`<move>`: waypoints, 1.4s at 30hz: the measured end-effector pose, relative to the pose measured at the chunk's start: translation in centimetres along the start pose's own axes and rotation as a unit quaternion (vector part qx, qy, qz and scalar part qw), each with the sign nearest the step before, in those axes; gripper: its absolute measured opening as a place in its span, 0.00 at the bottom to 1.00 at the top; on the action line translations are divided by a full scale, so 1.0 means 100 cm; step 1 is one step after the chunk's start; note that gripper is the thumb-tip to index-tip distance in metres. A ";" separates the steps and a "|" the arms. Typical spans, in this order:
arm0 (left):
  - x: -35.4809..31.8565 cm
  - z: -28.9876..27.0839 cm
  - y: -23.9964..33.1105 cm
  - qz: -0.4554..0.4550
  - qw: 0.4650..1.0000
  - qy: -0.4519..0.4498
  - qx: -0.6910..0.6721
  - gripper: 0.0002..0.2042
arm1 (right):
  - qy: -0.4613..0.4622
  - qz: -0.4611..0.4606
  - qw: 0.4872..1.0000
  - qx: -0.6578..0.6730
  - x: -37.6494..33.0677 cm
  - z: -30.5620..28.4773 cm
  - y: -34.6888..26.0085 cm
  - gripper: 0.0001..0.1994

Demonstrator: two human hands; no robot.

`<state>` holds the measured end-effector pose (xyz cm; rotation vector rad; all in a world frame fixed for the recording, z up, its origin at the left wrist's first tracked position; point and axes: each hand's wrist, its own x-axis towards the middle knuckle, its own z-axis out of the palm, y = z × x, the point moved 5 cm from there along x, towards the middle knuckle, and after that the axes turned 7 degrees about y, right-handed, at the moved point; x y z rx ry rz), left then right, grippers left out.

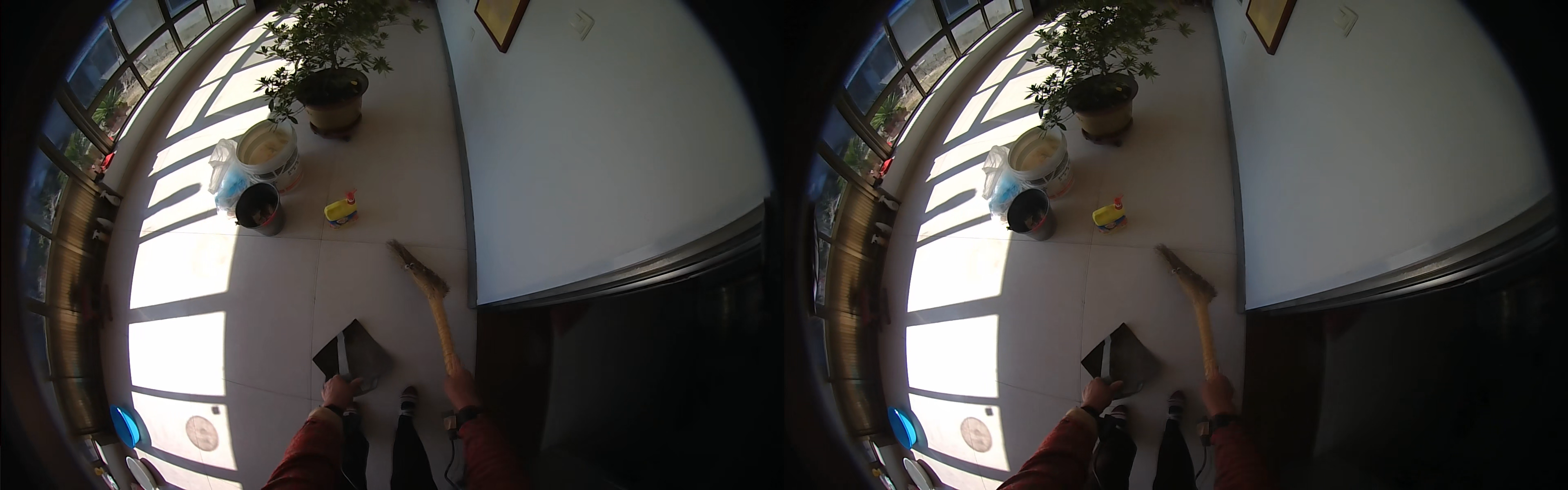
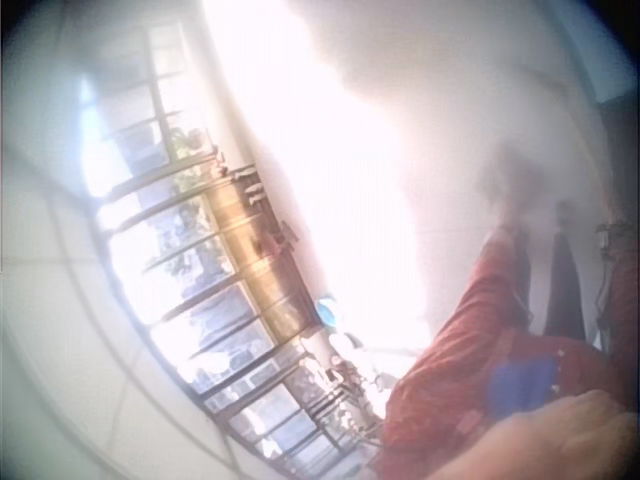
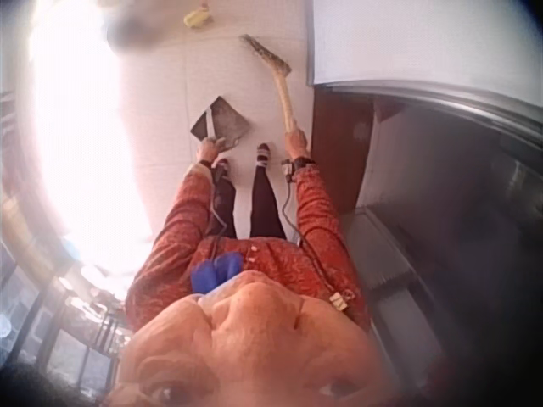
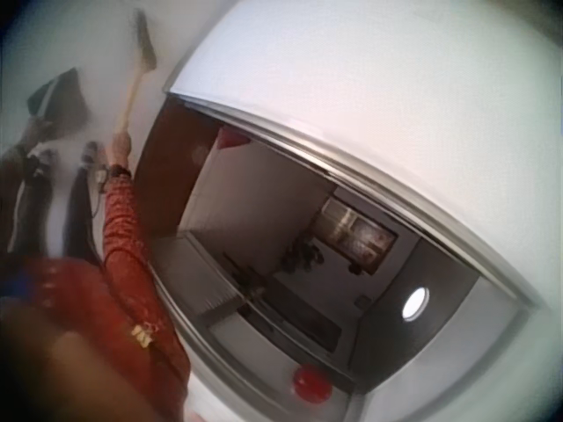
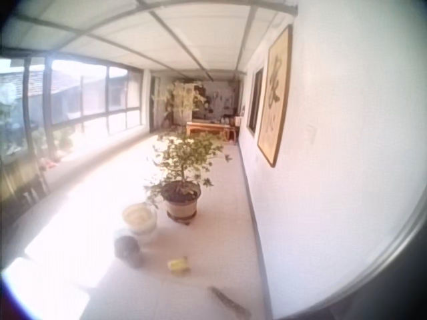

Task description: The person sweeps a tiled floor with a traditional straw broom and uses a dustpan to collect debris. They move around a sunlit room, sweeping near windows, a refrigerator, and potted plants, then gather the swept material into the dustpan.

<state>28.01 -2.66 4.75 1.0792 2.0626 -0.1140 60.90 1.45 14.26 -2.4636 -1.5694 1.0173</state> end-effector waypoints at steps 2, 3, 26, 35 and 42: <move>0.002 -0.005 -0.005 -0.021 1.000 0.005 -0.009 0.31 | -0.001 -0.018 0.998 -0.061 -0.003 0.022 -0.015 0.19; 0.004 -0.006 -0.005 -0.019 1.000 0.003 -0.015 0.32 | -0.006 -0.036 0.998 -0.056 -0.015 0.032 -0.017 0.21; 0.052 -0.066 -0.041 -0.044 0.995 0.074 -0.052 0.30 | -0.052 0.179 0.967 0.173 -0.193 0.070 0.131 0.15; 0.083 -0.087 -0.078 -0.055 0.984 0.144 -0.088 0.28 | -0.097 0.269 0.908 0.306 -0.208 0.021 0.076 0.15; 0.054 -0.108 -0.079 0.090 0.985 0.031 -0.141 0.23 | -0.138 0.220 0.942 0.213 -0.190 0.021 0.050 0.16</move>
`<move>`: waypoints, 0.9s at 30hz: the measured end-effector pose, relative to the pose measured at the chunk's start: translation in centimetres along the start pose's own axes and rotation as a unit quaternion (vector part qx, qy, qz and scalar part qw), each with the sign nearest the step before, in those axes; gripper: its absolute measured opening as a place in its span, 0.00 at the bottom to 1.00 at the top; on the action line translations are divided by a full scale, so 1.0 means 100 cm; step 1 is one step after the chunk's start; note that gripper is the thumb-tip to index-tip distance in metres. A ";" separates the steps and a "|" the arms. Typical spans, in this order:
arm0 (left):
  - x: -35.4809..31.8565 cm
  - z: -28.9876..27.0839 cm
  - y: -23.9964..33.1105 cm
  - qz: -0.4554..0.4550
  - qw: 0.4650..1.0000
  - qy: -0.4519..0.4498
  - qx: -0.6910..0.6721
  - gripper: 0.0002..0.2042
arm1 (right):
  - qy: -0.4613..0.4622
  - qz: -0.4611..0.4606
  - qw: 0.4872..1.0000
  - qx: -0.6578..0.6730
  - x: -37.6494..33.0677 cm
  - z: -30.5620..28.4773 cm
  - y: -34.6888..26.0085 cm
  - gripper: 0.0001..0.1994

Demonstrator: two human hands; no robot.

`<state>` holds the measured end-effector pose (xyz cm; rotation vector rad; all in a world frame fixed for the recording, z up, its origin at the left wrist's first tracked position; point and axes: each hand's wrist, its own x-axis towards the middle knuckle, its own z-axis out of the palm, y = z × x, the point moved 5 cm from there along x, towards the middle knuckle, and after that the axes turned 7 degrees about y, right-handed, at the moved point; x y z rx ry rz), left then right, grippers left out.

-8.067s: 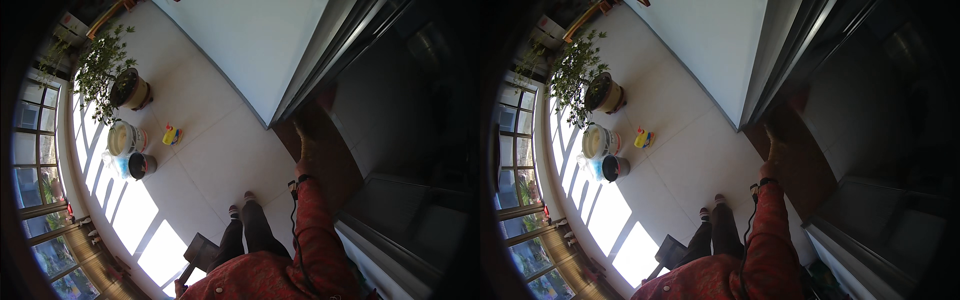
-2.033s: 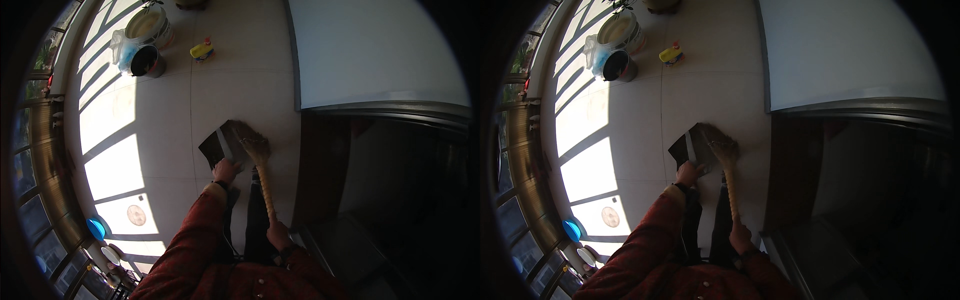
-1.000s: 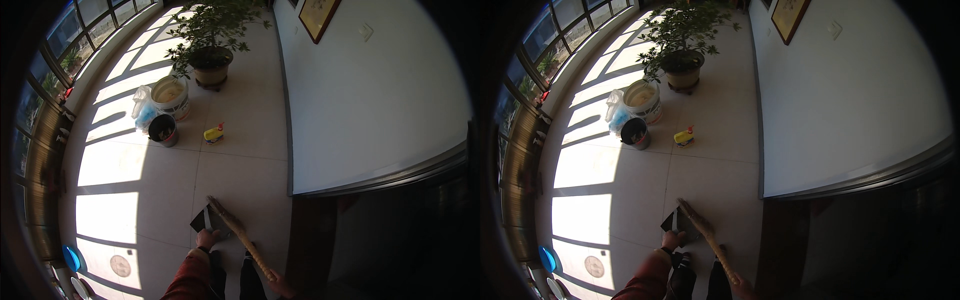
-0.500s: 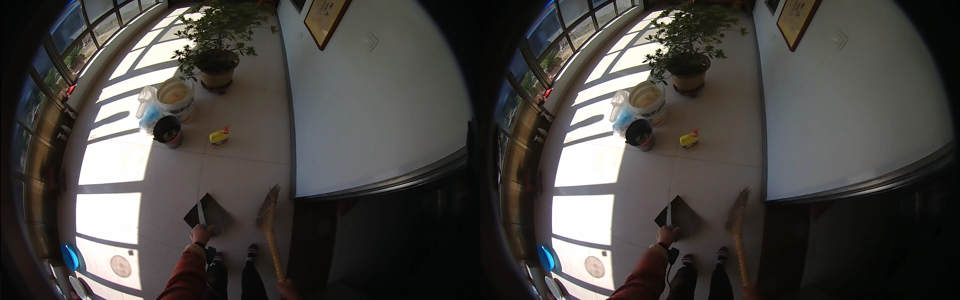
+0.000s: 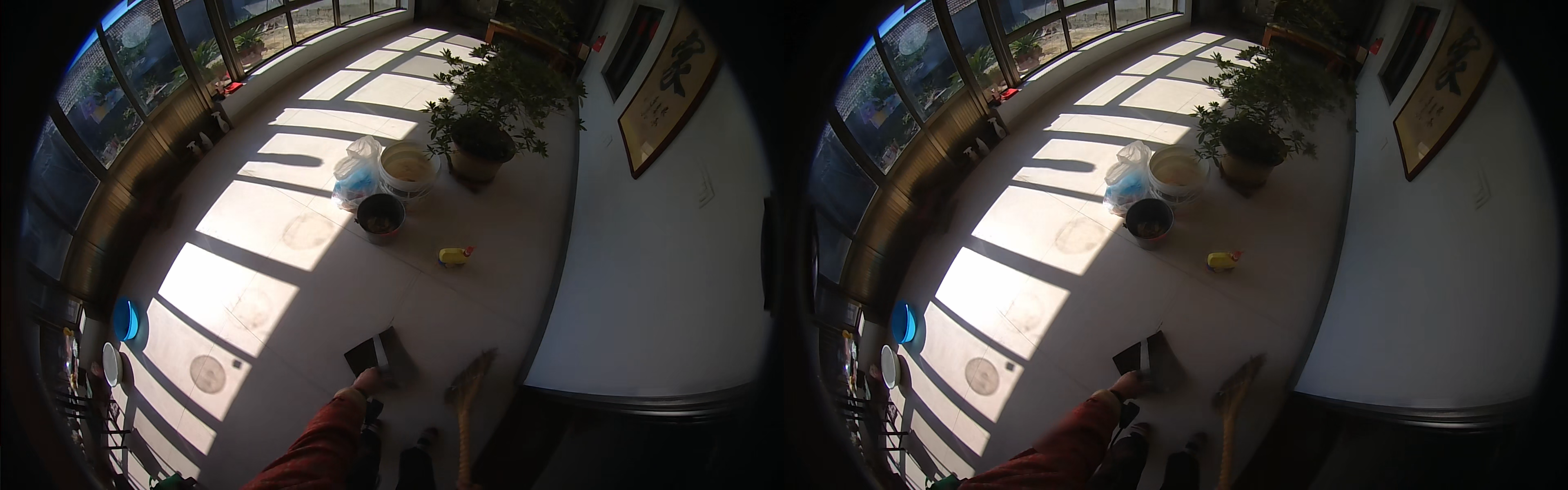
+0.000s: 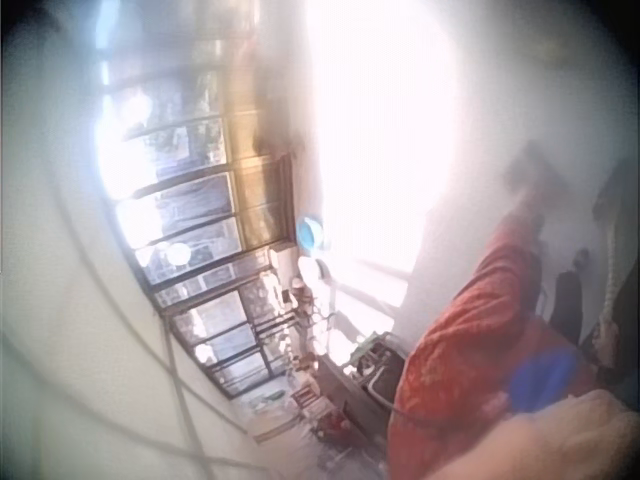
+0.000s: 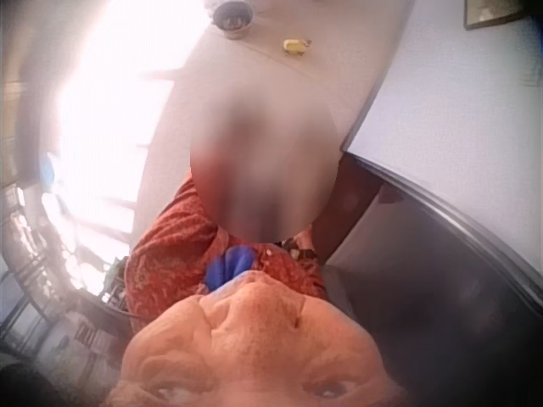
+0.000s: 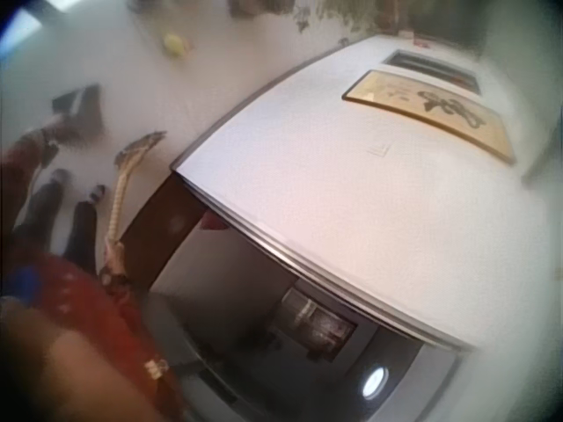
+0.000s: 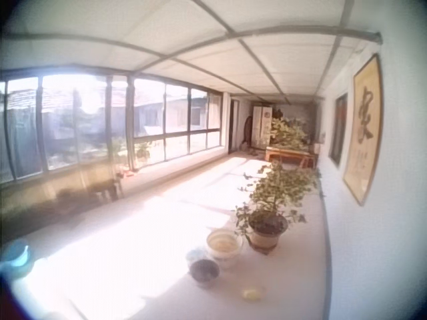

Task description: The person sweeps a tiled floor with a traditional straw broom and uses a dustpan to collect debris. They move around a sunlit room, sweeping near windows, a refrigerator, and potted plants, then gather the swept material into the dustpan.

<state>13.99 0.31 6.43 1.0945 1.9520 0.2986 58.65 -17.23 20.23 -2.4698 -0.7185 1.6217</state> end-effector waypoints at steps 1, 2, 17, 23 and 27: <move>-0.006 -0.009 0.002 0.009 1.000 -0.005 0.013 0.22 | -0.003 -0.009 1.000 -0.012 0.000 0.003 -0.005 0.17; -0.016 -0.022 0.007 0.067 0.997 0.020 -0.021 0.22 | -0.006 -0.014 1.000 -0.015 0.000 0.006 -0.010 0.17; -0.261 -0.099 -0.275 -0.371 0.885 0.131 -0.249 0.18 | 0.044 -0.134 0.959 -0.247 0.089 0.029 -0.116 0.15; -0.332 -0.041 -0.386 -0.438 0.780 0.226 -0.385 0.16 | 0.154 -0.422 0.808 -0.382 0.029 0.096 -0.212 0.14; -0.335 -0.120 -0.465 -0.405 0.794 0.229 -0.391 0.14 | 0.154 -0.749 0.460 -0.451 -0.077 0.203 -0.286 0.08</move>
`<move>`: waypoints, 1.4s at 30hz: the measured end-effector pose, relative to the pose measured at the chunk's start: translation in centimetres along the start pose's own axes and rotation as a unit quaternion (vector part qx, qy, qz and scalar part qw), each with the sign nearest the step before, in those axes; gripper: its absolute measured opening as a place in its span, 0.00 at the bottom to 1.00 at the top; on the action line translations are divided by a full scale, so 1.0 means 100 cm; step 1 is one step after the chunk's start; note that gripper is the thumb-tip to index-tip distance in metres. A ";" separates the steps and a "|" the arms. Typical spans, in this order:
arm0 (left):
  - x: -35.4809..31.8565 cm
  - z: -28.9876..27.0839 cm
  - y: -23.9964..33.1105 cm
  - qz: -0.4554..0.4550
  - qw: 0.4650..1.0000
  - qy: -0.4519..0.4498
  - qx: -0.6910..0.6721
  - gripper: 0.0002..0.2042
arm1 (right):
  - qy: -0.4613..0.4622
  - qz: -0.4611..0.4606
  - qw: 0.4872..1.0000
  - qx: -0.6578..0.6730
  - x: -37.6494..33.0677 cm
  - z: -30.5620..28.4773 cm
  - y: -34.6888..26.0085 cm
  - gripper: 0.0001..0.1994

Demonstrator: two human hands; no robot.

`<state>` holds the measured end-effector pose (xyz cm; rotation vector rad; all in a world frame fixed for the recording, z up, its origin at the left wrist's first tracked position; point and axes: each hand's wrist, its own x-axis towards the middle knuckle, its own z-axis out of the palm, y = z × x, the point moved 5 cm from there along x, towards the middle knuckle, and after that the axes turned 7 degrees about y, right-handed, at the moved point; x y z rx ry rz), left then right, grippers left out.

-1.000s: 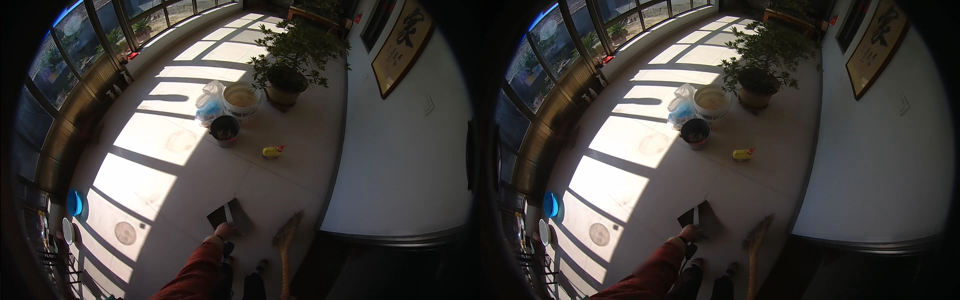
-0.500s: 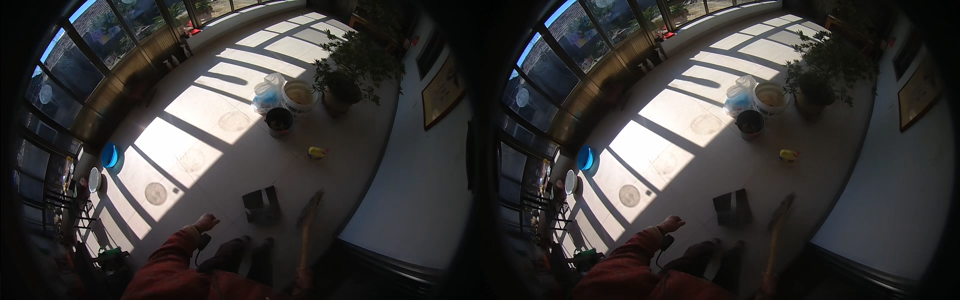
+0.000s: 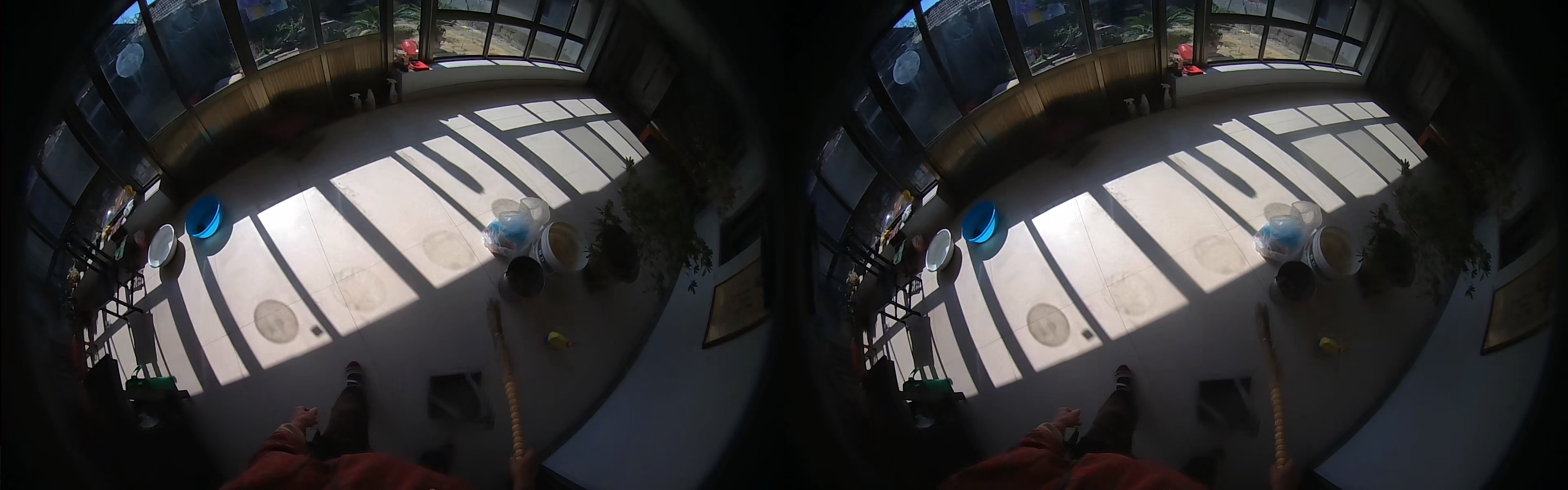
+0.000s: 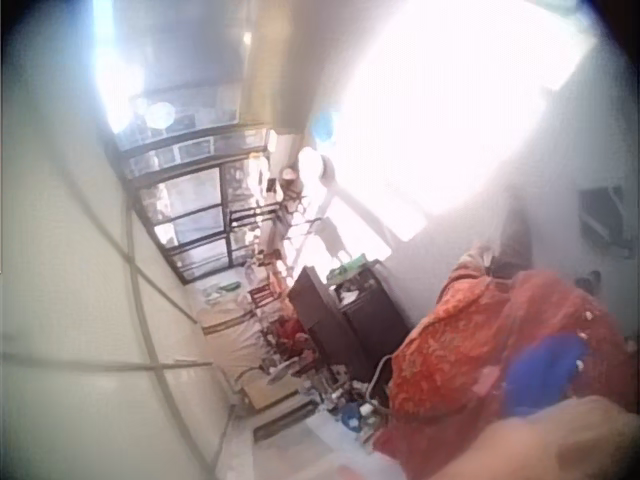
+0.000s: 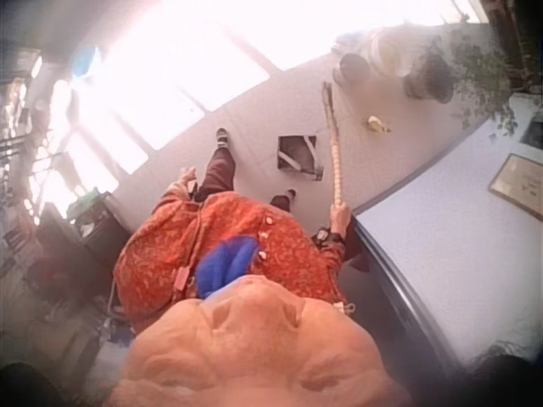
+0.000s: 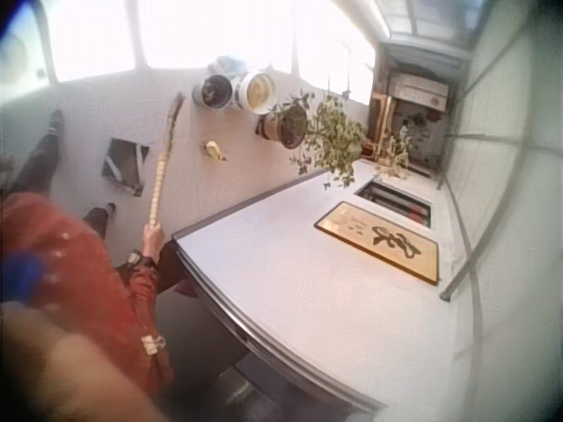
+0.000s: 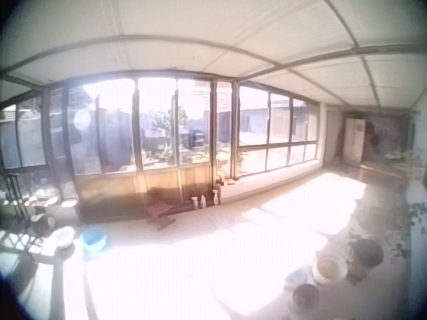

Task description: The person sweeps a tiled floor with a traditional straw broom and uses a dustpan to collect debris. They move around a sunlit room, sweeping near windows, a refrigerator, and potted plants, then gather the swept material into the dustpan.

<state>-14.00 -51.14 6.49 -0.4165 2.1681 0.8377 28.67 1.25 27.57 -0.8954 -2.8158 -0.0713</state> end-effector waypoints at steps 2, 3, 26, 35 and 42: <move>0.025 -0.055 0.022 -0.074 0.982 0.036 -0.168 0.13 | -0.266 0.368 0.885 0.104 0.050 0.033 -0.028 0.12; 0.036 -0.085 0.041 -0.054 0.988 0.047 -0.138 0.13 | -0.292 0.413 0.851 0.143 0.092 0.049 -0.063 0.12; 0.220 -0.256 0.203 -0.187 0.912 0.121 -0.344 0.12 | -0.383 0.254 0.785 0.415 0.673 0.244 -0.418 0.13; 0.261 -0.272 0.301 -0.221 0.879 0.082 -0.413 0.14 | -0.346 -0.129 0.917 0.151 0.925 0.316 -0.537 0.18; 0.346 -0.290 0.381 -0.301 0.921 0.067 -0.238 0.17 | -0.316 -0.188 0.909 0.198 1.041 0.336 -0.715 0.12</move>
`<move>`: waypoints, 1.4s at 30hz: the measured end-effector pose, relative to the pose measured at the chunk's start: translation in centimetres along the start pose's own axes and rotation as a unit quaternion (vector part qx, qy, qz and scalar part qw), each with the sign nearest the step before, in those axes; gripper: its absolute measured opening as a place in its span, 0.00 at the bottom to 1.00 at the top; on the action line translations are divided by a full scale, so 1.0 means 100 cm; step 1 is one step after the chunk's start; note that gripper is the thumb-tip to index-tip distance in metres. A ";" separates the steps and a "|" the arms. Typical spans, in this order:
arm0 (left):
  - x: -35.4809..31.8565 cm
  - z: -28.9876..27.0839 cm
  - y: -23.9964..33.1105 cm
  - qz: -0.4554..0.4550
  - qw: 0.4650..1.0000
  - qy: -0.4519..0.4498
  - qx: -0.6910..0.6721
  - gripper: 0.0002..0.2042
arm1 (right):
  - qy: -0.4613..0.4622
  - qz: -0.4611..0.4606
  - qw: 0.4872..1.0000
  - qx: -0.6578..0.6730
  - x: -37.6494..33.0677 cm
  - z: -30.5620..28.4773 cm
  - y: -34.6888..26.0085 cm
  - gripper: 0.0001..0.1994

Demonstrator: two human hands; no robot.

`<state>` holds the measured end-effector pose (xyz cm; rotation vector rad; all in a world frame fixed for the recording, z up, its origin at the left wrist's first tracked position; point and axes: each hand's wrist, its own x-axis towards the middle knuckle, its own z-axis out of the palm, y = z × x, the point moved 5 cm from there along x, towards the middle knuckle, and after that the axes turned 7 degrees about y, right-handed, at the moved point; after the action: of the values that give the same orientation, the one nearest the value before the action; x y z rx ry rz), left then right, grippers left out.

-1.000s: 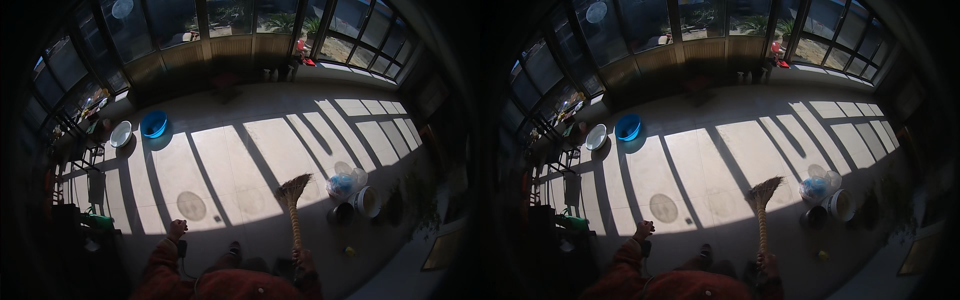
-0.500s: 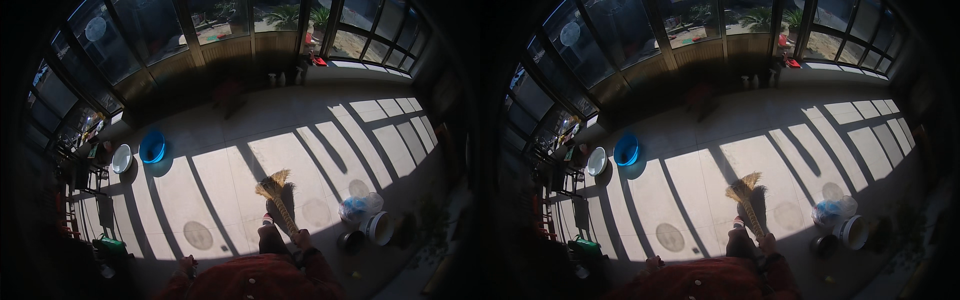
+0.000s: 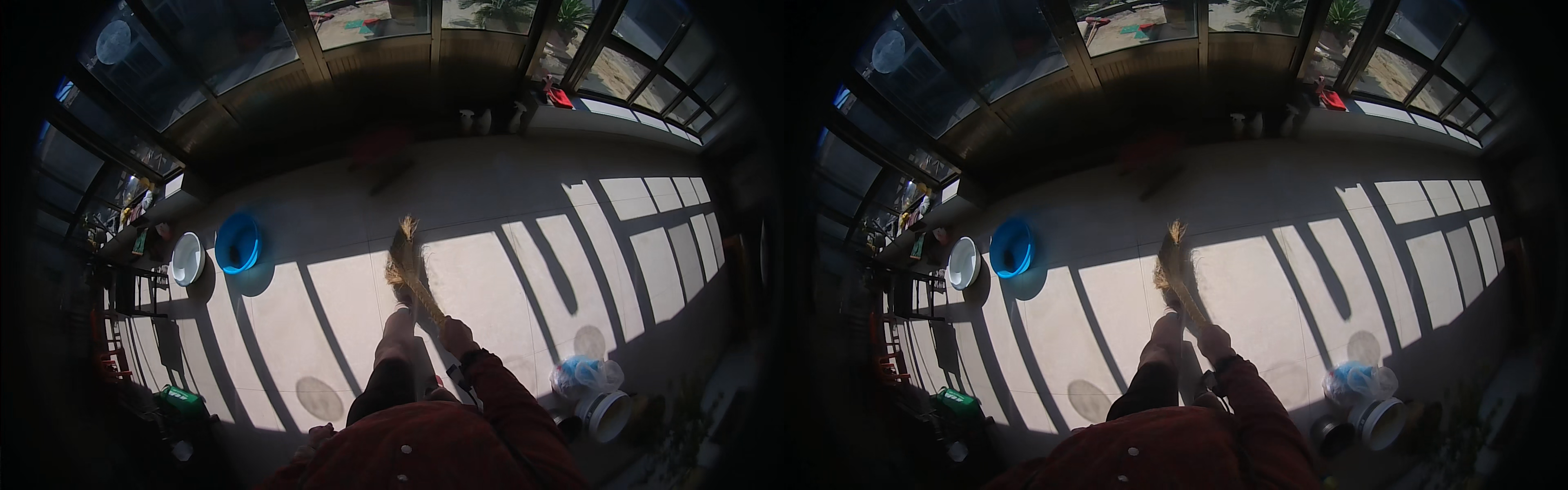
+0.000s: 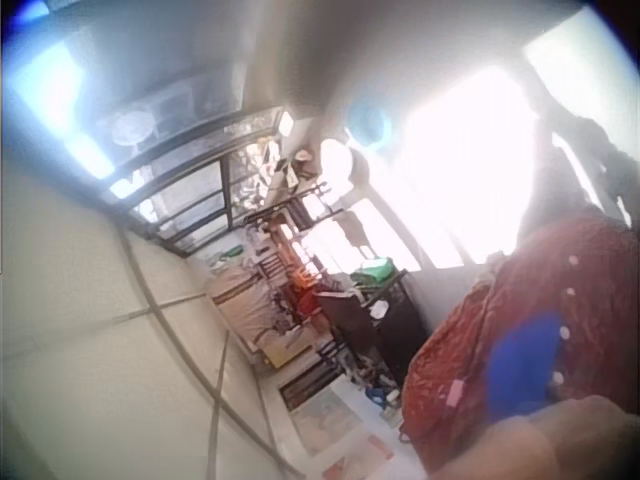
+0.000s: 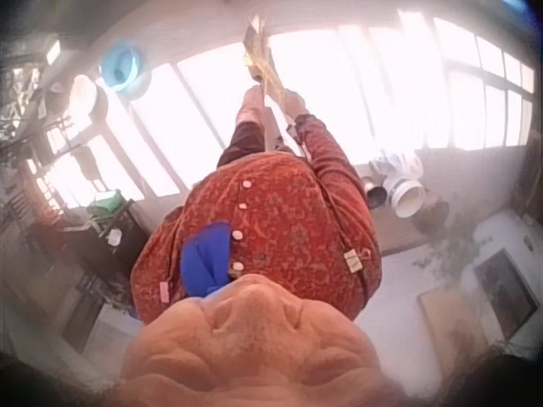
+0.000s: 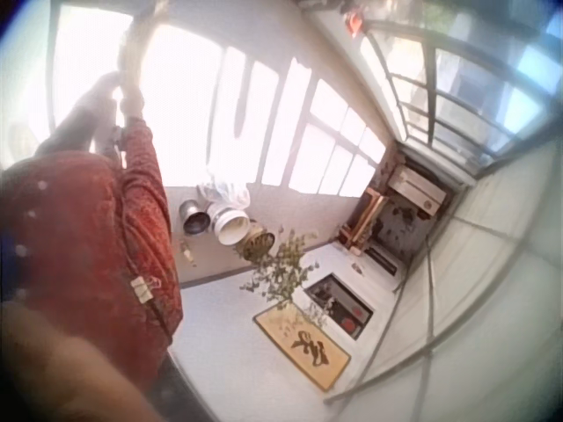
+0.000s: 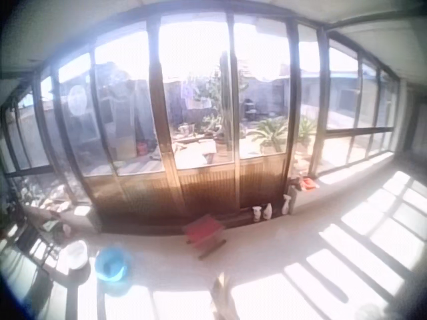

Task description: The person sweeps a tiled floor with a traditional straw broom and uses a dustpan to collect debris. They move around a sunlit room, sweeping near windows, a refrigerator, and potted plants, then gather the swept material into the dustpan.

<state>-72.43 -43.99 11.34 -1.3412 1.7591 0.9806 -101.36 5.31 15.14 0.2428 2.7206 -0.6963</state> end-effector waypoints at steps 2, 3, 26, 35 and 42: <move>0.006 -0.014 0.090 0.091 0.996 -0.017 -0.001 0.15 | -0.055 -0.054 0.995 -0.071 0.057 0.003 -0.030 0.09; 0.010 -0.010 0.123 -0.009 0.994 -0.012 -0.109 0.14 | -0.033 -0.072 0.996 -0.048 0.078 0.001 -0.040 0.09; 0.013 0.079 0.637 0.058 0.952 -0.096 -0.284 0.11 | 0.074 0.214 0.974 0.018 0.289 -0.274 0.127 0.17; -0.066 0.161 0.758 0.097 0.977 -0.072 -0.173 0.13 | 0.013 0.126 0.989 0.070 0.631 -0.290 0.091 0.16; -0.055 0.192 0.780 0.046 0.989 -0.087 -0.107 0.18 | -0.018 0.255 0.957 0.139 0.563 -0.266 0.218 0.15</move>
<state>-145.47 -11.04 18.93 -1.2696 1.6305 1.3280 -155.71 42.03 8.10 0.9467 2.3573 -0.9012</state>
